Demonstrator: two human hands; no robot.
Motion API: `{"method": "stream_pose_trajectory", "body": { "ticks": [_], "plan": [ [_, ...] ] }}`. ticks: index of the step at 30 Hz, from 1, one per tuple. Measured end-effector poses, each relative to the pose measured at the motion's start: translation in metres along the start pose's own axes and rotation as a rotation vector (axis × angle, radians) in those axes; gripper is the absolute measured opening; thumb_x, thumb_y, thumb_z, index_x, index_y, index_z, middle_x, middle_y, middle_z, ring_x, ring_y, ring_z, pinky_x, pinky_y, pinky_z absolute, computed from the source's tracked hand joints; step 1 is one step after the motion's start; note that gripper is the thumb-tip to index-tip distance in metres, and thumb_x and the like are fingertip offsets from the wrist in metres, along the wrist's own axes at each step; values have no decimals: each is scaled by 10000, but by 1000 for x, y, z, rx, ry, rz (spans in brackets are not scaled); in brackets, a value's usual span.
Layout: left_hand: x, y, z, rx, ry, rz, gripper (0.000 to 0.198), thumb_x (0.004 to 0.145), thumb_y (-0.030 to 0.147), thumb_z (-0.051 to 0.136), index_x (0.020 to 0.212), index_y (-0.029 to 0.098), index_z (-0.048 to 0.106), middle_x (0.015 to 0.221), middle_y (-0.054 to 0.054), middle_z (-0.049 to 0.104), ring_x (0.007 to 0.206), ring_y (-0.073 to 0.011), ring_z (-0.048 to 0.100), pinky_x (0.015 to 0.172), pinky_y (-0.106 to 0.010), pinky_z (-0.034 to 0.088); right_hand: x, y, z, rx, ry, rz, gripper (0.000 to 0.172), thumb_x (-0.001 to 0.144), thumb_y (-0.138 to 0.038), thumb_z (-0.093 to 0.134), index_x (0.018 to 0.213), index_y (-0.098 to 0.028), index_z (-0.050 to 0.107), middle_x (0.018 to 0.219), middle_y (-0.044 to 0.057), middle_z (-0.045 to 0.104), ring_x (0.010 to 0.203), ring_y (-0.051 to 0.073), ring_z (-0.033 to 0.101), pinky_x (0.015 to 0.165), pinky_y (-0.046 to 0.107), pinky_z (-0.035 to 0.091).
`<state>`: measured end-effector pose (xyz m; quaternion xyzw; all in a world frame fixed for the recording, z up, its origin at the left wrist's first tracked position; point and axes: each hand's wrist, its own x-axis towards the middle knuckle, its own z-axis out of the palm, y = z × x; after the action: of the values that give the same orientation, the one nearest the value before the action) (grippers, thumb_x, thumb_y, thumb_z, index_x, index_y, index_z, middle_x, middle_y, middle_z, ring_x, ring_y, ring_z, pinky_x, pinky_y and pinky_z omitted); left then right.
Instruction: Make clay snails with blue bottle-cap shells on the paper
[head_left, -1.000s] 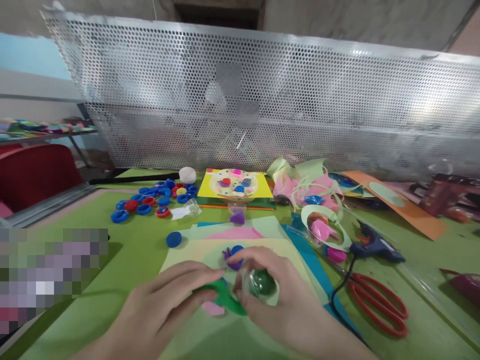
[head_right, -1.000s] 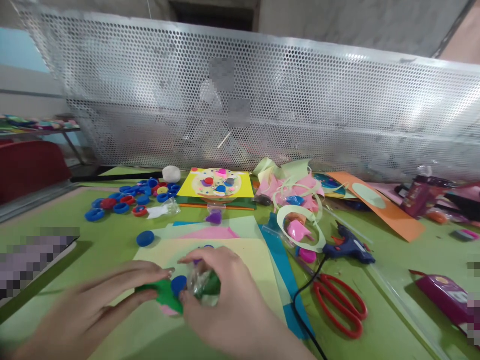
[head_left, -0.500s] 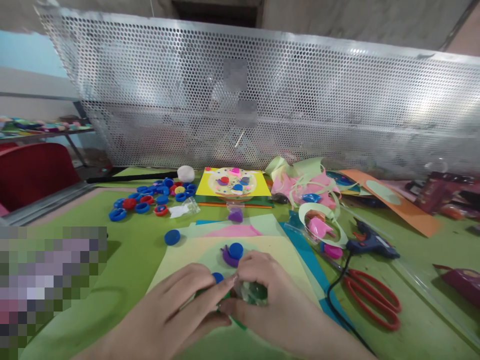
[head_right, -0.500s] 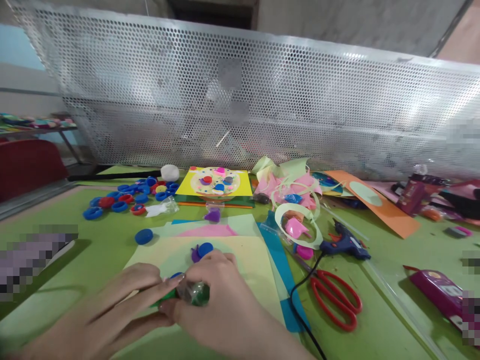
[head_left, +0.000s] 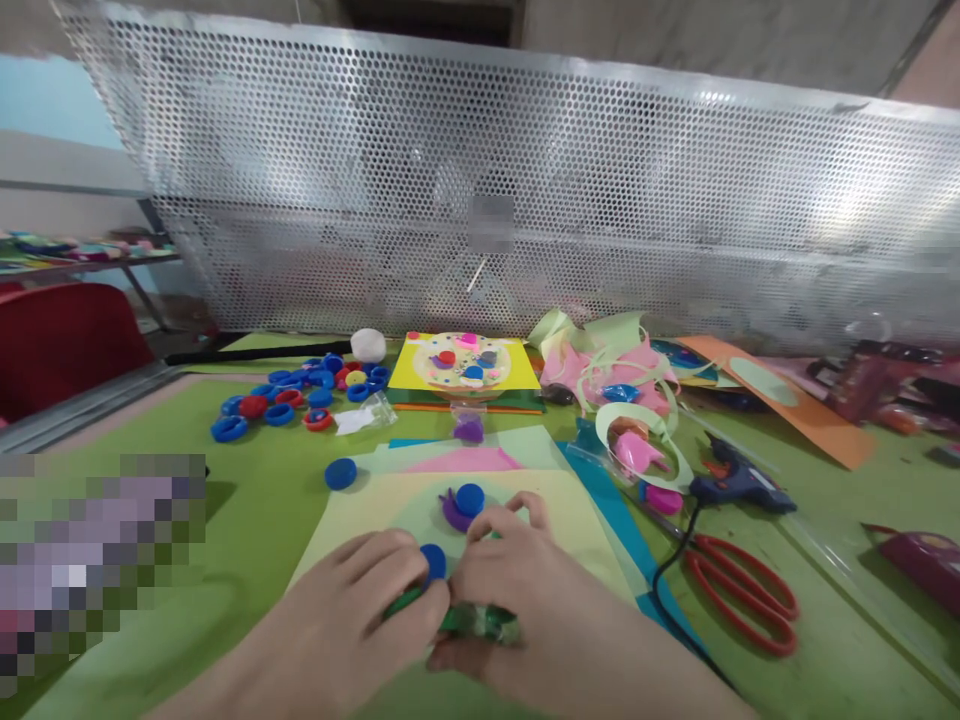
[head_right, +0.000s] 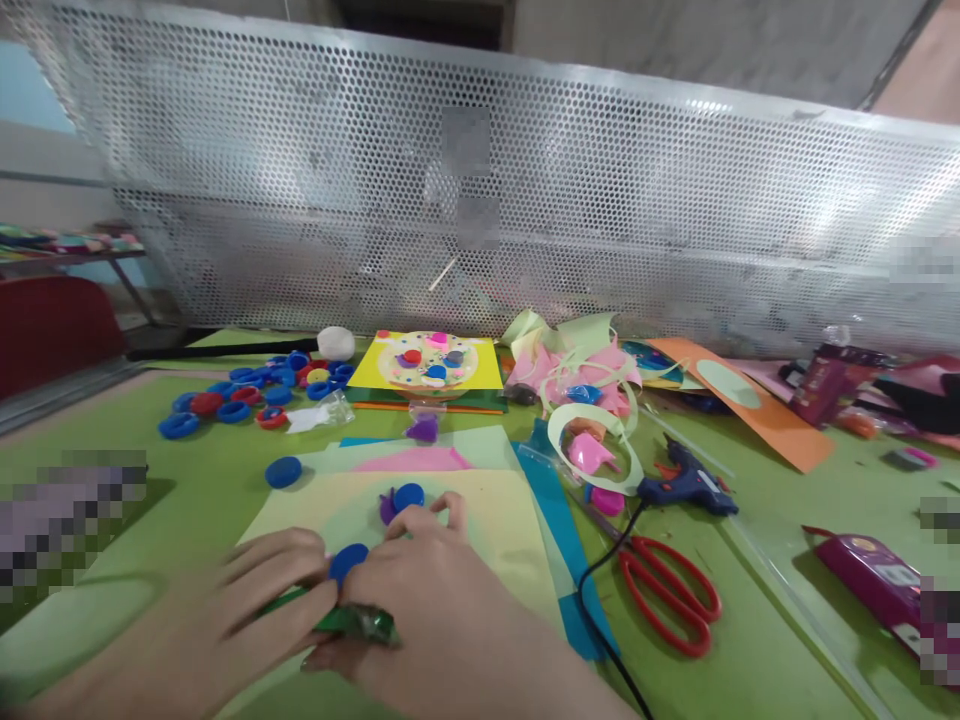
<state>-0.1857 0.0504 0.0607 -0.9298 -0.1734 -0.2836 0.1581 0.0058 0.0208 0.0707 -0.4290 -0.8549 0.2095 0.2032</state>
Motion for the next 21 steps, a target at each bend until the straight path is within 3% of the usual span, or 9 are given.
{"method": "stream_pose_trajectory", "body": {
  "ticks": [4,8,10,12,14,18,21],
  "plan": [
    [2,3,-6,-21,-33,36,342,910,73,331,704,200,573,622,24,593,590,-130,545,569,-242,482,-1,-1,-3,103,-1,-199,280,877,-269,546,623,-181,467,639,-32,554,697,112,477,769,264,375],
    [3,-1,-17,-88,31,129,244,923,141,424,749,193,587,606,44,615,570,-122,553,594,-255,494,-1,-1,-12,244,92,-282,183,827,-130,556,649,-173,545,694,-7,613,719,112,522,794,270,382],
    [0,-7,-23,-155,95,80,234,951,190,402,794,202,574,648,40,647,616,-118,591,625,-233,509,-2,5,-21,373,215,-210,157,837,-141,540,693,-177,590,748,14,641,762,129,554,801,294,387],
    [-3,-15,-28,-186,153,-53,222,972,234,366,872,217,563,738,24,681,705,-115,634,668,-198,520,-2,16,-30,518,365,-88,184,865,-207,513,706,-183,604,717,18,621,716,136,549,713,291,405],
    [-6,-20,-30,-199,123,-178,188,972,275,367,942,236,549,814,16,695,748,-116,658,670,-171,522,-2,25,-36,603,459,34,251,886,-283,485,688,-184,602,684,15,594,629,124,499,593,263,379],
    [-7,-21,-26,-335,-99,-291,155,939,372,442,906,248,528,775,41,683,647,-105,664,581,-136,505,-1,20,-32,597,356,177,226,866,-365,517,766,-184,607,677,5,584,568,111,438,530,248,337],
    [-6,-13,-17,-365,-142,-322,220,917,435,468,860,229,519,727,48,650,598,-92,642,549,-137,491,0,5,-18,425,235,225,170,810,-362,615,778,-195,605,718,2,576,701,146,477,612,258,366]
  ]
}}
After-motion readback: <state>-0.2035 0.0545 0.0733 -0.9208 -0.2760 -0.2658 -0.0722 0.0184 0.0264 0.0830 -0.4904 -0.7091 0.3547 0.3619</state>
